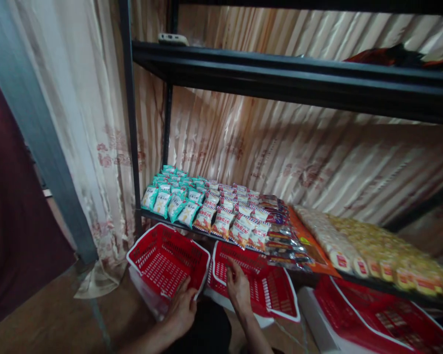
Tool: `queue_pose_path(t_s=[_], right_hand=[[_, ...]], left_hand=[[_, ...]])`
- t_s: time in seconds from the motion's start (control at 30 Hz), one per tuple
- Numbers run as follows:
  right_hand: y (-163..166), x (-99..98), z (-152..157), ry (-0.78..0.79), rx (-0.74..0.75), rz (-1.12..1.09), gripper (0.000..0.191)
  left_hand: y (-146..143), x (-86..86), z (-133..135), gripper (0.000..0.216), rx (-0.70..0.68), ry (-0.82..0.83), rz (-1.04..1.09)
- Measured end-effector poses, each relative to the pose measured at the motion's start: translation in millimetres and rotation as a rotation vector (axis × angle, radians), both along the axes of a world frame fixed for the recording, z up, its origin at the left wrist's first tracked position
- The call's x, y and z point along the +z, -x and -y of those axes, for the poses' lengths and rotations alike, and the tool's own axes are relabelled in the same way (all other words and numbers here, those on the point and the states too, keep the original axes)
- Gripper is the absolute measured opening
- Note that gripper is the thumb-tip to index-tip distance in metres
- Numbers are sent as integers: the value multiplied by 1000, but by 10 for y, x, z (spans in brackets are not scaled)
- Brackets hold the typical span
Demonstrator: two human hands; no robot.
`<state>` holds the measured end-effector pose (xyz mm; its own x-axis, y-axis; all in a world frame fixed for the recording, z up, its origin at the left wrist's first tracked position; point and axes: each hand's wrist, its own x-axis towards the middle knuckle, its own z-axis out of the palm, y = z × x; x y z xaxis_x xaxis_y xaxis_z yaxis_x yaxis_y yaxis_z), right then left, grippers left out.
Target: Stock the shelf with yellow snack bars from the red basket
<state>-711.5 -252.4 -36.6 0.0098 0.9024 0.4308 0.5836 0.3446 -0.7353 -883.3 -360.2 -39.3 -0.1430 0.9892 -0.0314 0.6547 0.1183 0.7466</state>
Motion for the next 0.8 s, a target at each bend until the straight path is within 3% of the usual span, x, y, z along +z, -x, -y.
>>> queue_pose_path(t_s=[0.23, 0.43, 0.63, 0.8], right_hand=[[362, 92, 489, 63, 21, -36, 44], [482, 58, 814, 89, -2, -91, 43], [610, 154, 793, 121, 32, -83, 46], [982, 293, 621, 23, 127, -85, 43]], left_hand=[[277, 20, 462, 36, -14, 65, -27], [372, 83, 699, 37, -28, -56, 19], [524, 199, 824, 34, 30, -297, -11], [862, 238, 839, 26, 62, -468, 30]])
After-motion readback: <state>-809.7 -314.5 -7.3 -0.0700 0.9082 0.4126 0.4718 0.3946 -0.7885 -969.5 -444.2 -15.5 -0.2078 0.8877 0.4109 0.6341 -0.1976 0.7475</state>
